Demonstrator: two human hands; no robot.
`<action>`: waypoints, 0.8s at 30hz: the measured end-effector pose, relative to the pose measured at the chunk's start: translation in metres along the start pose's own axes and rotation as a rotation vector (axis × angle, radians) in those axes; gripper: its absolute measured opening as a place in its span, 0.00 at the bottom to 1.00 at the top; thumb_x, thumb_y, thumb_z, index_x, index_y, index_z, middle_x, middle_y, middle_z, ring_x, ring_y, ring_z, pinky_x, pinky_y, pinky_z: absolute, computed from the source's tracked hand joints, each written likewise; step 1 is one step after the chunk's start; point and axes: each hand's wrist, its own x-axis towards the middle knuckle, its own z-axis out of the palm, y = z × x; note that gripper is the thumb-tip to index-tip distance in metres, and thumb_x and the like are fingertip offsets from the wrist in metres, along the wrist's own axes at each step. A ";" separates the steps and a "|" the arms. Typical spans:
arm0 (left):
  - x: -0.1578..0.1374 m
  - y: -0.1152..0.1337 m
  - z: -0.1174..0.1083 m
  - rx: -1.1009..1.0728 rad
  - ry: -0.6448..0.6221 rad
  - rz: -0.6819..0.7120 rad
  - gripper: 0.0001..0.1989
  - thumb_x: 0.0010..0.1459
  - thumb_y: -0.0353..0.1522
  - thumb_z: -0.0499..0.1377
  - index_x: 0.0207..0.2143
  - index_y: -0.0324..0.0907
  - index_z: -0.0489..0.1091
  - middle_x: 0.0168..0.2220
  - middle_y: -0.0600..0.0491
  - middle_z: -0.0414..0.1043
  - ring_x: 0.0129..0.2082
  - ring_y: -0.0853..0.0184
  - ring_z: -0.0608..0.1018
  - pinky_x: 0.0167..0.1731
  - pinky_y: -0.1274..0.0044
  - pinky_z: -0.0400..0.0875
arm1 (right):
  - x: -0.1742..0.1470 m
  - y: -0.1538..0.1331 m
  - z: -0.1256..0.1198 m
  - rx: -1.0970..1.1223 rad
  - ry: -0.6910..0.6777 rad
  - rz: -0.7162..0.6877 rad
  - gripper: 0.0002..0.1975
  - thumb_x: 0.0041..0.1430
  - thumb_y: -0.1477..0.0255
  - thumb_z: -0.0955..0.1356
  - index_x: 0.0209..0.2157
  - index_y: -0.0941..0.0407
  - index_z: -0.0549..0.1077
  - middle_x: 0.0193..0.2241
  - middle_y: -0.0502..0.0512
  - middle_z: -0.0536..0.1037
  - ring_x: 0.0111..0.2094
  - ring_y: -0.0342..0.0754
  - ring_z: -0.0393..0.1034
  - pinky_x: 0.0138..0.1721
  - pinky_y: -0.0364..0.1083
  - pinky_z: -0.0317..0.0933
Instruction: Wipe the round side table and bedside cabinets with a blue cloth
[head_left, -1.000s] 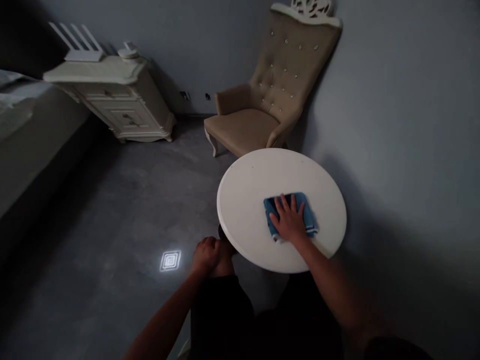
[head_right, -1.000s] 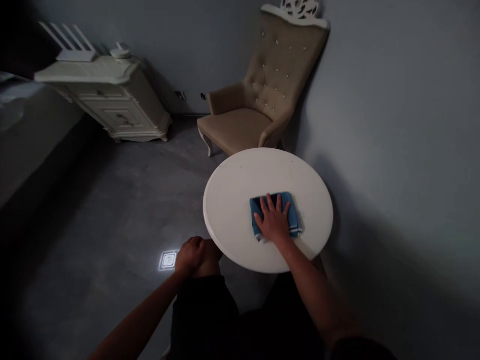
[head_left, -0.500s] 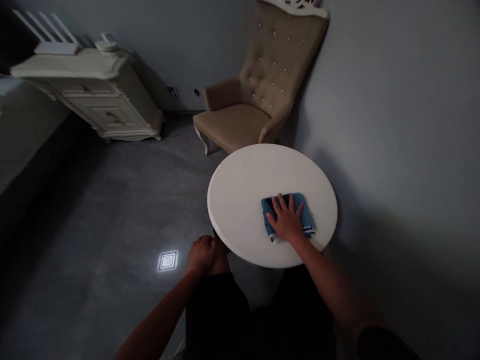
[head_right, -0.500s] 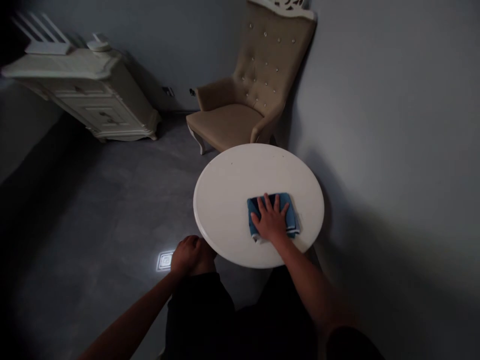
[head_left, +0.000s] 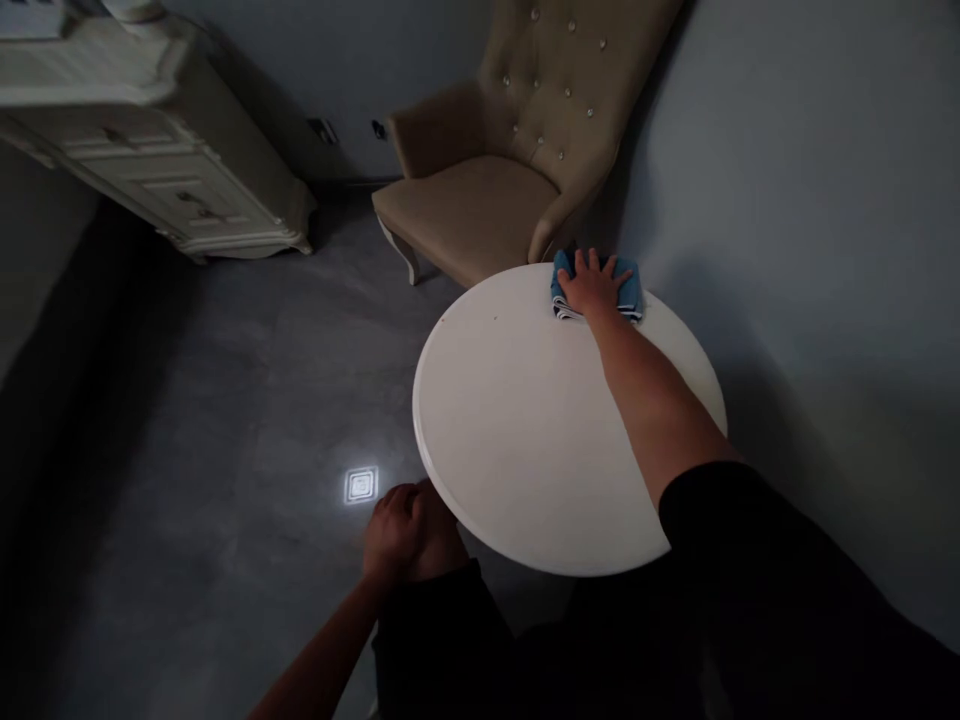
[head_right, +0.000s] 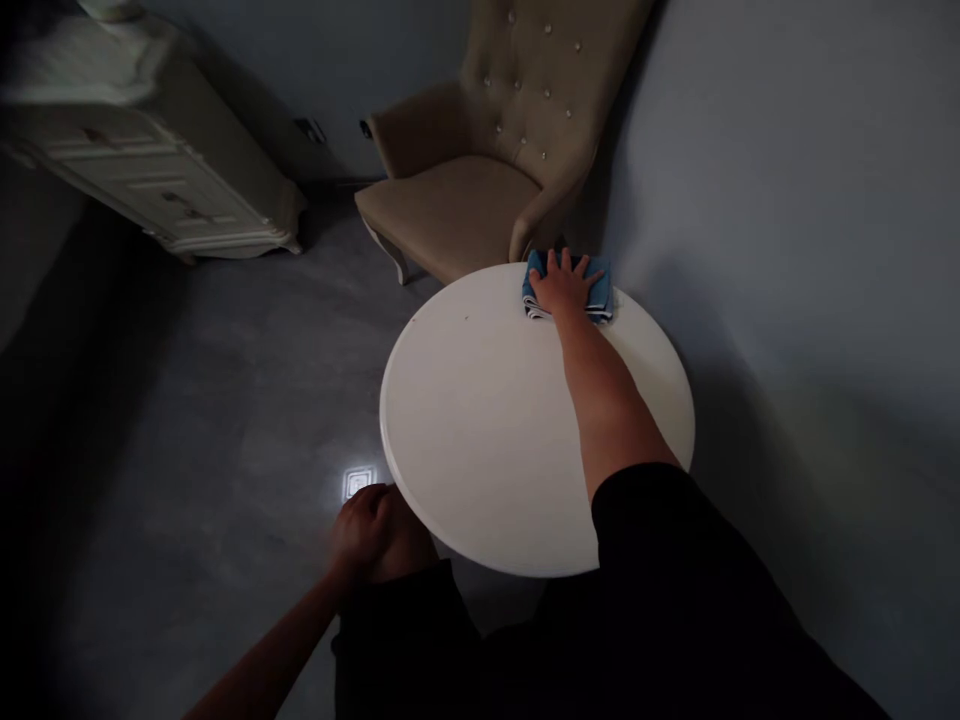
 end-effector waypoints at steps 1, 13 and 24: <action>0.000 0.000 0.000 0.001 -0.004 -0.007 0.22 0.76 0.40 0.51 0.54 0.44 0.83 0.58 0.42 0.85 0.60 0.49 0.83 0.62 0.63 0.77 | -0.001 0.002 0.000 -0.010 -0.002 -0.011 0.43 0.84 0.49 0.51 0.86 0.61 0.48 0.85 0.78 0.45 0.82 0.88 0.39 0.69 0.95 0.37; -0.015 0.041 -0.007 0.081 -0.041 0.029 0.23 0.77 0.41 0.50 0.47 0.43 0.83 0.54 0.39 0.86 0.55 0.49 0.85 0.57 0.63 0.77 | -0.288 0.054 0.006 -0.038 0.000 -0.070 0.42 0.82 0.48 0.53 0.85 0.55 0.55 0.86 0.62 0.48 0.84 0.81 0.39 0.79 0.85 0.40; -0.023 0.053 -0.009 0.099 -0.042 0.060 0.22 0.76 0.39 0.50 0.48 0.41 0.84 0.55 0.37 0.86 0.58 0.47 0.85 0.59 0.62 0.76 | -0.462 0.076 0.031 -0.019 -0.017 -0.054 0.41 0.77 0.43 0.55 0.85 0.36 0.50 0.84 0.44 0.53 0.85 0.78 0.39 0.79 0.86 0.46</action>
